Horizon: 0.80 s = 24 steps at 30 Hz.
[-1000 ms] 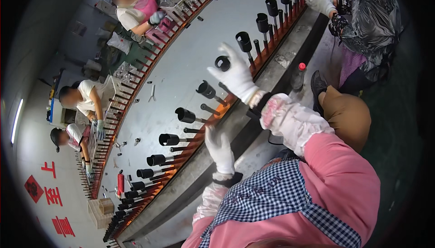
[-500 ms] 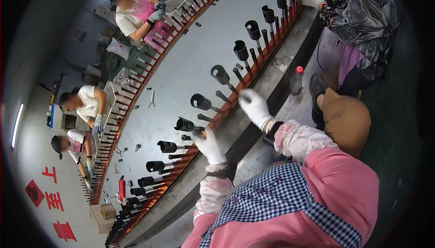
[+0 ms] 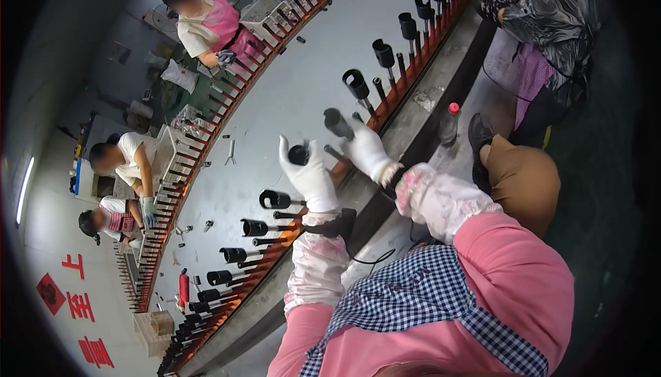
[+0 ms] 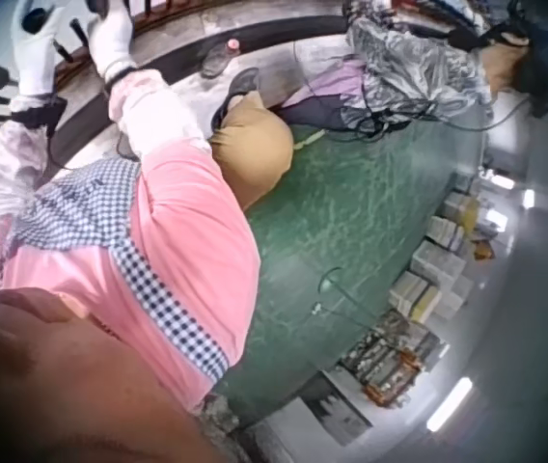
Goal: Manually assemble and place cylindrical plastic/rubber components onto a specialized assembly rack.
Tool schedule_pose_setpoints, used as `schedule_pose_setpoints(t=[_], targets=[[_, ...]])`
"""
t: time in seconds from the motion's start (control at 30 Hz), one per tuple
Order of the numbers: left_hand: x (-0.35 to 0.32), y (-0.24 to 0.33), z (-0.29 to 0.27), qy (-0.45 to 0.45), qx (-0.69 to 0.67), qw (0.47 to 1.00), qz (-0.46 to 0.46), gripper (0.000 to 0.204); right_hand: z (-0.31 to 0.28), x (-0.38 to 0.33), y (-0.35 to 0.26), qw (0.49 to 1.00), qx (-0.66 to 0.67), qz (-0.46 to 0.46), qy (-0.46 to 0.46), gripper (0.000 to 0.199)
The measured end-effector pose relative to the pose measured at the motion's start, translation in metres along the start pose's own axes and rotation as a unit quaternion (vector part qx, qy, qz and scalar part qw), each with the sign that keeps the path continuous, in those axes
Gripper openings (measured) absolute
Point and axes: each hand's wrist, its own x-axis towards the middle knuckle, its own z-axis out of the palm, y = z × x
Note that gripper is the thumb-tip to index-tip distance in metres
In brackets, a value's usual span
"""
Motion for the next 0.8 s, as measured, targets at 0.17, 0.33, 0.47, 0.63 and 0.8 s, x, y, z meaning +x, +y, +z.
schedule_pose_setpoints(t=[0.17, 0.33, 0.47, 0.63, 0.8], targets=[[-0.020, -0.041, -0.044, 0.055, 0.040, 0.996, -0.060, 0.054, -0.043, -0.032, 0.046, 0.998, -0.006, -0.004, 0.057, 0.034], [-0.100, -0.068, -0.059, 0.095, 0.043, 0.992, -0.070, 0.073, -0.051, 0.057, -0.029, 0.947, -0.033, -0.200, 0.249, 0.051], [-0.115, -0.070, -0.060, -0.137, 0.060, 0.986, -0.077, 0.075, -0.025, 0.093, -0.062, 0.978, 0.024, -0.149, 0.147, 0.043], [-0.041, -0.028, -0.010, -0.053, 0.132, 0.984, 0.103, 0.076, -0.013, 0.042, -0.055, 0.999, 0.043, 0.009, 0.027, 0.034], [0.007, -0.026, 0.014, -0.008, 0.007, 1.000, -0.015, 0.071, -0.029, 0.001, 0.046, 0.994, 0.068, 0.003, 0.091, 0.032]])
